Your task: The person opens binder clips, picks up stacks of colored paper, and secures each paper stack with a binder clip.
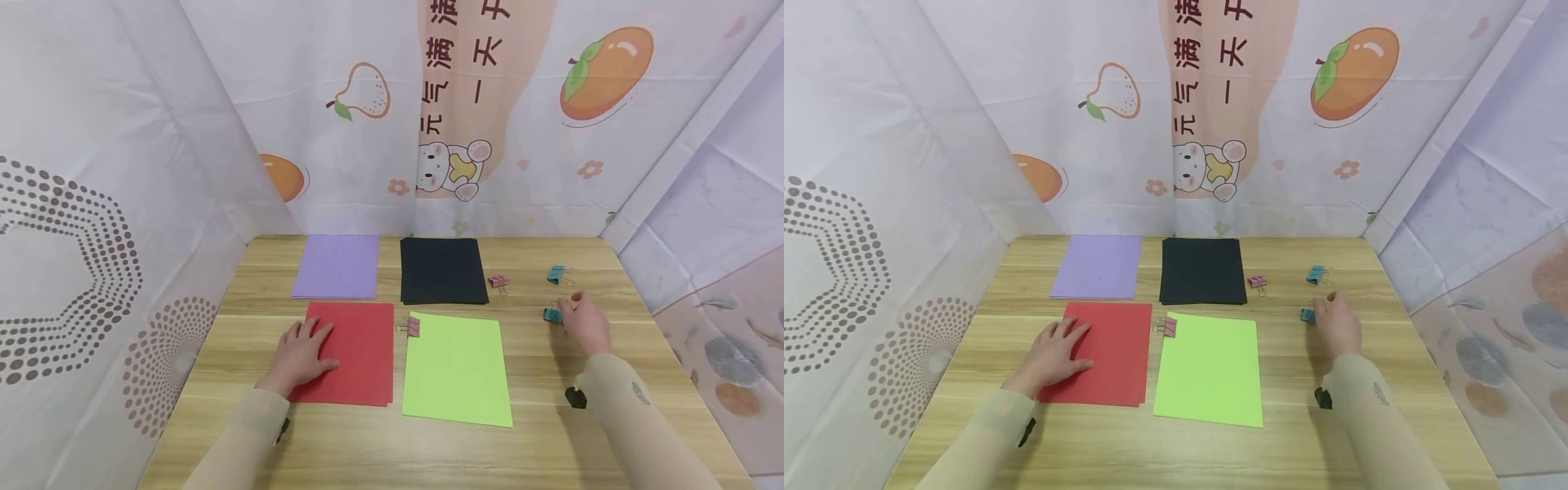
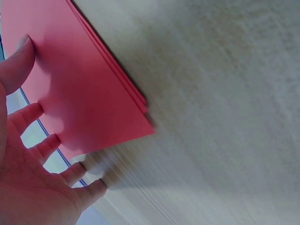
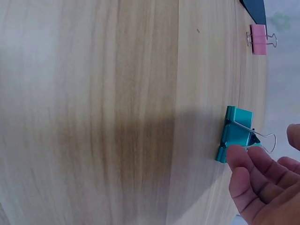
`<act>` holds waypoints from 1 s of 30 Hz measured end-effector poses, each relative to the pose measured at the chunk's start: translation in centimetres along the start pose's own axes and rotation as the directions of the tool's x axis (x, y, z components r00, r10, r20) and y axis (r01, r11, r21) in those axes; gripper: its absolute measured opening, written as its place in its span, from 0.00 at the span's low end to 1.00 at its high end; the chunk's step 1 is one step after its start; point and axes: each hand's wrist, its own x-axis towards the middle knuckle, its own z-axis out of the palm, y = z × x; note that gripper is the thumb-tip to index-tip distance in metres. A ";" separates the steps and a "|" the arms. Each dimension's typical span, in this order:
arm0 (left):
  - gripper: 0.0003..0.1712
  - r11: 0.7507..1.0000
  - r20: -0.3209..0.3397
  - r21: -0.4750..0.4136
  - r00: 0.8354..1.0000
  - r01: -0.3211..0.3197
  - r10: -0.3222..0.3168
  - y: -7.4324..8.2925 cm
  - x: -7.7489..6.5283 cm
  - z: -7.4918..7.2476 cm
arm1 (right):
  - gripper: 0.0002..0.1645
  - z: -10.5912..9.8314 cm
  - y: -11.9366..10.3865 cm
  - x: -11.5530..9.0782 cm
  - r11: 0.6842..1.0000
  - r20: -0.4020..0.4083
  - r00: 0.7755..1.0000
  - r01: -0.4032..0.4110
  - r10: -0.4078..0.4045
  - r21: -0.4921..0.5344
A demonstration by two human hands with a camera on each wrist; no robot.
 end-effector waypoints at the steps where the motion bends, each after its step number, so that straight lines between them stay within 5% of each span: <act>1: 0.48 1.000 -0.002 0.000 1.000 -0.002 0.002 0.0 0.0 0.0 | 0.39 0.0 0.1 0.1 1.000 -0.001 1.000 0.001 -0.001 -0.001; 21: 0.48 1.000 -0.014 0.011 1.000 -0.015 0.015 -0.2 0.0 0.3 | 0.26 1.4 -0.3 0.9 0.983 0.012 0.986 0.167 -0.166 -0.076; 30: 0.48 1.000 -0.015 0.007 1.000 -0.013 0.013 -0.1 -0.1 0.1 | 0.23 1.8 -0.8 0.8 0.982 0.035 0.985 0.174 -0.172 -0.068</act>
